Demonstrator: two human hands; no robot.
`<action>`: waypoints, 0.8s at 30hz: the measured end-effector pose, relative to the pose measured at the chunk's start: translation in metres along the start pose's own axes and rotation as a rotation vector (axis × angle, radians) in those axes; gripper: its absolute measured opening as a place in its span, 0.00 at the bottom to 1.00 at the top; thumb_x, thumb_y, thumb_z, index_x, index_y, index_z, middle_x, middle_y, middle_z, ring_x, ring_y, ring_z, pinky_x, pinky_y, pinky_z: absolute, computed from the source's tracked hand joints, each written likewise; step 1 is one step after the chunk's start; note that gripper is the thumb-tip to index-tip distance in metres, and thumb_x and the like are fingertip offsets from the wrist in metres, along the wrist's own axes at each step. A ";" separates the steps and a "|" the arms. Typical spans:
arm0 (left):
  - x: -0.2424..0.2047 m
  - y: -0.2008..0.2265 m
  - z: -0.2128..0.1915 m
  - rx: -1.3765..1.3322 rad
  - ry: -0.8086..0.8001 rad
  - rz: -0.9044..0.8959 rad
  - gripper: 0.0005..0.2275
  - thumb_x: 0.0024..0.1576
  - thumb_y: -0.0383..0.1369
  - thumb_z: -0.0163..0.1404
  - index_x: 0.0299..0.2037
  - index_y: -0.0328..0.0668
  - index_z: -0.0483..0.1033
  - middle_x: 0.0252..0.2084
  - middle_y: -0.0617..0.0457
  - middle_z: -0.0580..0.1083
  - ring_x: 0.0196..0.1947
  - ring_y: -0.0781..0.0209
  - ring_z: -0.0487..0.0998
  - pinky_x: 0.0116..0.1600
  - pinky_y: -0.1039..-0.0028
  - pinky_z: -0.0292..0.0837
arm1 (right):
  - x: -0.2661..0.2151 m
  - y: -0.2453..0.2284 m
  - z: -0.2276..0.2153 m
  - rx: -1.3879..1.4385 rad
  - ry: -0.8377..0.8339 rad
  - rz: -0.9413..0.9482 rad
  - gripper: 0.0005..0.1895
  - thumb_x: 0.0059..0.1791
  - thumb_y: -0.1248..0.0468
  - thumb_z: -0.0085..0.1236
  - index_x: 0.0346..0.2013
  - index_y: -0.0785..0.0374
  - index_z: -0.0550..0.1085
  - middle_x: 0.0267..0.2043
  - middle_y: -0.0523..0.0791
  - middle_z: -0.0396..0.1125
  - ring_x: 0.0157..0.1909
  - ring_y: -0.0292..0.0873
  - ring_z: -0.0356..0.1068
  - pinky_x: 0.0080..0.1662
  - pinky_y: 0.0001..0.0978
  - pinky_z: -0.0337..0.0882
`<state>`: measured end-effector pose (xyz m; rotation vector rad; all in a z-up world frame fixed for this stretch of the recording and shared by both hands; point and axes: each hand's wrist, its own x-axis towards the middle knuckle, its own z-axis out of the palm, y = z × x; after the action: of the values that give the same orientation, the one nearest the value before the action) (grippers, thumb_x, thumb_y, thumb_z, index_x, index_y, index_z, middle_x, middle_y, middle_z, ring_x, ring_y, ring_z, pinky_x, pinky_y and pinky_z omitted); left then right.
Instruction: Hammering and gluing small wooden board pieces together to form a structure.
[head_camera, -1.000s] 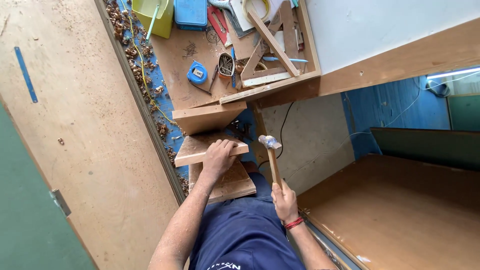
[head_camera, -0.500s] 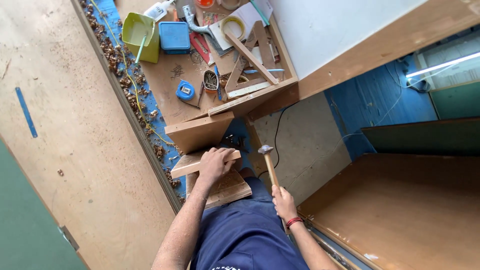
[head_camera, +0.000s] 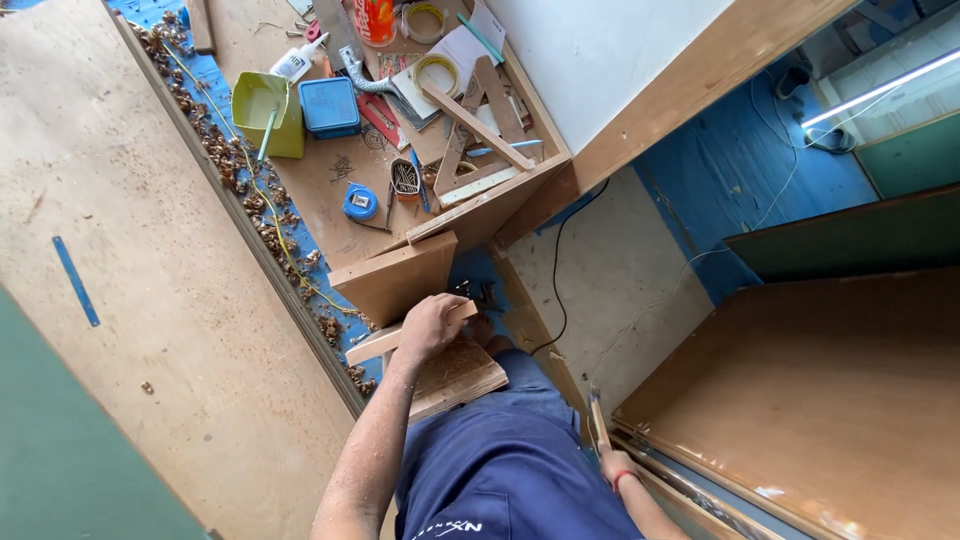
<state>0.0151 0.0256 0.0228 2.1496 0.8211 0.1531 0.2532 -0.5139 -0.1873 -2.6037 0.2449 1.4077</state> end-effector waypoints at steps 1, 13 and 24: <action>0.000 -0.001 0.001 -0.019 -0.007 -0.028 0.16 0.53 0.35 0.59 0.52 0.50 0.79 0.51 0.53 0.79 0.52 0.51 0.77 0.59 0.63 0.72 | 0.022 0.025 0.005 -0.150 0.023 -0.009 0.41 0.54 0.37 0.40 0.26 0.73 0.81 0.23 0.54 0.74 0.25 0.52 0.75 0.35 0.45 0.70; 0.007 0.020 -0.026 0.107 -0.128 -0.103 0.21 0.54 0.44 0.58 0.59 0.60 0.77 0.44 0.45 0.80 0.44 0.42 0.81 0.48 0.55 0.76 | 0.039 -0.012 0.052 -0.420 -0.039 -0.436 0.30 0.54 0.42 0.35 0.45 0.61 0.76 0.48 0.61 0.72 0.54 0.64 0.70 0.52 0.53 0.69; -0.068 -0.021 -0.023 0.274 0.206 -0.155 0.14 0.53 0.37 0.59 0.48 0.47 0.79 0.43 0.51 0.80 0.43 0.49 0.81 0.48 0.59 0.74 | 0.086 -0.072 0.052 -0.179 0.033 -0.789 0.21 0.53 0.52 0.48 0.35 0.68 0.79 0.36 0.58 0.76 0.39 0.53 0.78 0.41 0.43 0.72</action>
<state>-0.0576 0.0093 0.0340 2.3394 1.1823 0.1941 0.2732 -0.4377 -0.2825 -2.3970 -0.8443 1.1122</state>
